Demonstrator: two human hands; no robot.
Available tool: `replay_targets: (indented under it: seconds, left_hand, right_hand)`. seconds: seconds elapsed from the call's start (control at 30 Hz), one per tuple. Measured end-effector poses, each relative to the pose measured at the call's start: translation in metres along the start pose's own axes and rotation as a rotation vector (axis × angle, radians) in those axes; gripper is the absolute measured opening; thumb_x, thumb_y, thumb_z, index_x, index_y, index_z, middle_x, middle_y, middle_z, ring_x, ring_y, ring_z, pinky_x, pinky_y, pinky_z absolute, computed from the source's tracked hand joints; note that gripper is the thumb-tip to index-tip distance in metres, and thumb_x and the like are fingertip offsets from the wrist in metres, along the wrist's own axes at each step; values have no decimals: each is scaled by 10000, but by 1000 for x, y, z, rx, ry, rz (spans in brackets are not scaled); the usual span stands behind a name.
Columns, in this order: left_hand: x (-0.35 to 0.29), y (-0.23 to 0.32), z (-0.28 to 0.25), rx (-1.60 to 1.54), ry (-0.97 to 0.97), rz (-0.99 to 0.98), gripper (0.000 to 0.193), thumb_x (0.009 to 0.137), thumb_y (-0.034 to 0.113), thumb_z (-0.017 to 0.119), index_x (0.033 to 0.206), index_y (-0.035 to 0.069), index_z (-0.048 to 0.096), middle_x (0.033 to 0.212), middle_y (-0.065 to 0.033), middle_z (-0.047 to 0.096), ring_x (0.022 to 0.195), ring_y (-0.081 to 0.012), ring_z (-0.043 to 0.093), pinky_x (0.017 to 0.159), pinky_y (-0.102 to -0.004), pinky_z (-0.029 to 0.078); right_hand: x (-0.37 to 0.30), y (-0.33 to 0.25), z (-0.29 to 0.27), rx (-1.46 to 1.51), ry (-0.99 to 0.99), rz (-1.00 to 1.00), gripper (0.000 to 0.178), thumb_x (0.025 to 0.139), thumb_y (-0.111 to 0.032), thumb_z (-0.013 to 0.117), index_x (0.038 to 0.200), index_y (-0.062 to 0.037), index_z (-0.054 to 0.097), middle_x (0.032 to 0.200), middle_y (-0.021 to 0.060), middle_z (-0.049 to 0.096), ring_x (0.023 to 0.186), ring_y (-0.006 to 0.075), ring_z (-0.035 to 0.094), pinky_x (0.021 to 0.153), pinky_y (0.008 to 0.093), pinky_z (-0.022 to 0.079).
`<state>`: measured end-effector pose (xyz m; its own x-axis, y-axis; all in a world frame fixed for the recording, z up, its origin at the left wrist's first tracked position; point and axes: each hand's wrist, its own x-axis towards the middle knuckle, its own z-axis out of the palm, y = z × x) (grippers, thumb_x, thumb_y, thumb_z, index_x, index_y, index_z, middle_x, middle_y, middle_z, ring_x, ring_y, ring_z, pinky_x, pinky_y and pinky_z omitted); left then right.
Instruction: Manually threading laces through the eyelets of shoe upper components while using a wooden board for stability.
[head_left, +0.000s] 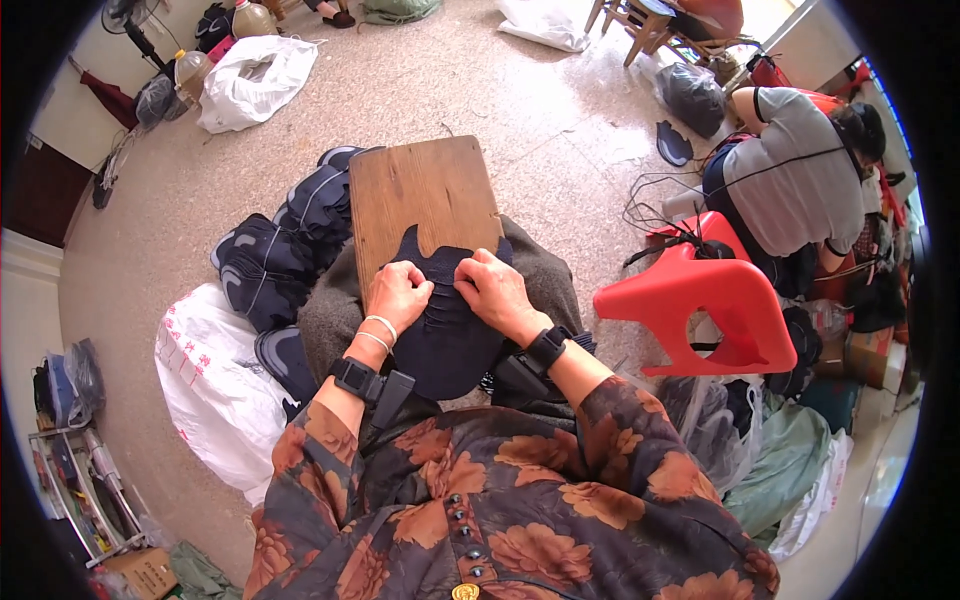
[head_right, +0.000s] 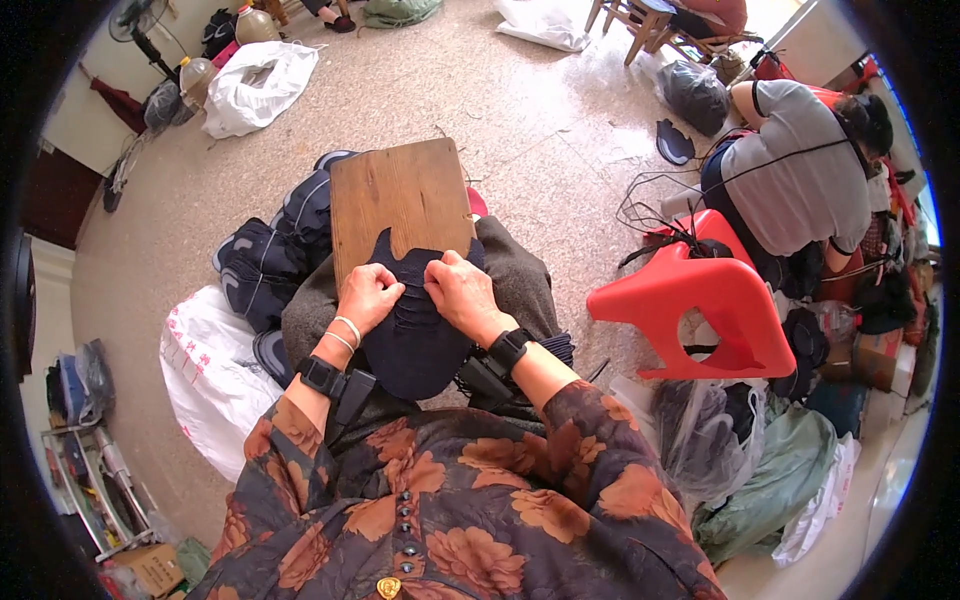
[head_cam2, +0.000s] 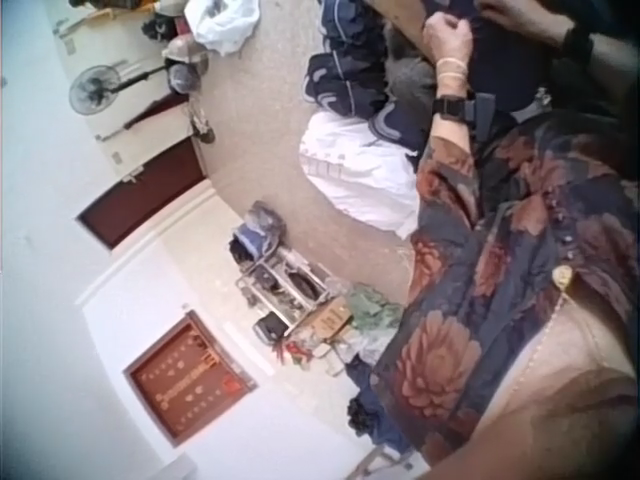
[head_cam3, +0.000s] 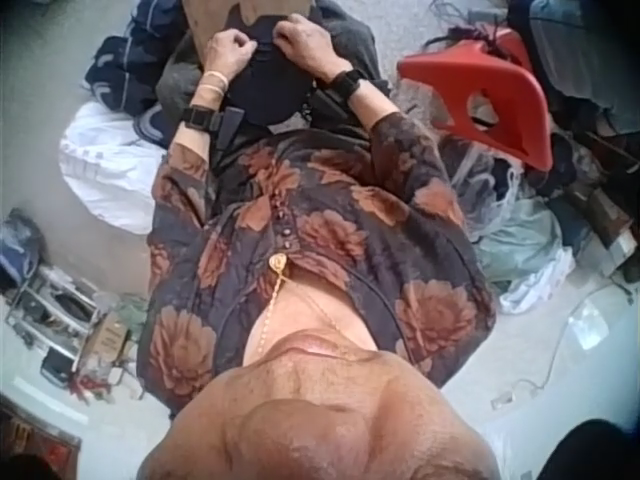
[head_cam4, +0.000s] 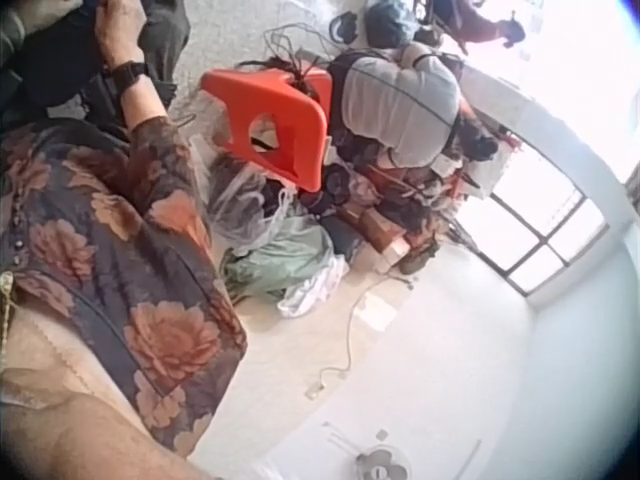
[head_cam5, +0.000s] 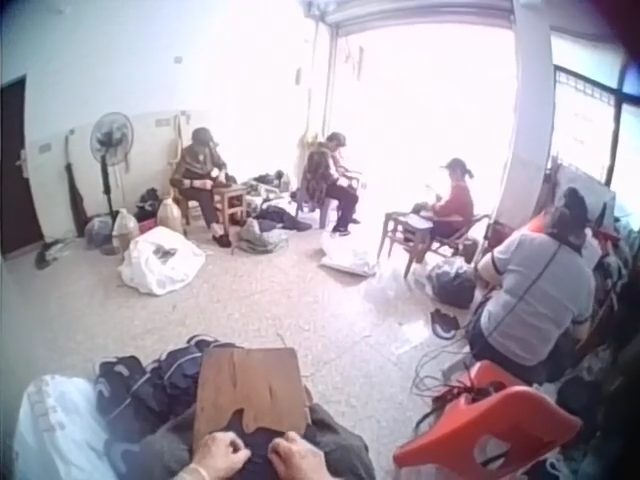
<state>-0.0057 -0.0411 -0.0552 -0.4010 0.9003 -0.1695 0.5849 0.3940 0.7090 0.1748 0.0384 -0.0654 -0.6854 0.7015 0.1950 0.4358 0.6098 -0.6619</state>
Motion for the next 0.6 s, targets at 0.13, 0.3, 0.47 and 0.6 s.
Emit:
replay_targets:
  seconds: [0.13, 0.3, 0.47, 0.6]
  left_hand:
    - [-1, 1, 1, 25, 4, -60, 183, 782, 192, 754, 767, 17, 703, 756, -165, 701, 752, -317, 703, 715, -412, 547]
    - [-4, 1, -2, -5, -5, -37, 199, 773, 209, 755, 775, 16, 711, 747, -162, 699, 736, -307, 701, 699, -406, 541]
    - [-6, -3, 0, -23, -1, -48, 208, 768, 216, 760, 767, 14, 712, 728, -151, 693, 710, -287, 695, 671, -395, 534]
    - [-6, -6, 2, -81, 3, -74, 184, 766, 201, 748, 754, 22, 709, 697, -120, 679, 669, -251, 674, 648, -376, 525]
  right_hand:
    - [4, -4, 2, -5, -34, 91, 117, 857, -171, 711, 886, -71, 658, 898, 142, 603, 898, 346, 646, 760, 452, 525]
    - [4, -14, 10, -55, 11, 144, 174, 831, -209, 747, 858, -74, 642, 905, 145, 609, 887, 349, 650, 752, 459, 530]
    - [7, -17, 14, -115, 46, 124, 207, 829, -226, 757, 825, -69, 623, 874, 141, 589, 848, 352, 635, 712, 457, 517]
    - [7, -16, 16, -137, 24, 108, 213, 826, -222, 758, 832, -70, 609, 878, 145, 588, 857, 361, 633, 722, 469, 514]
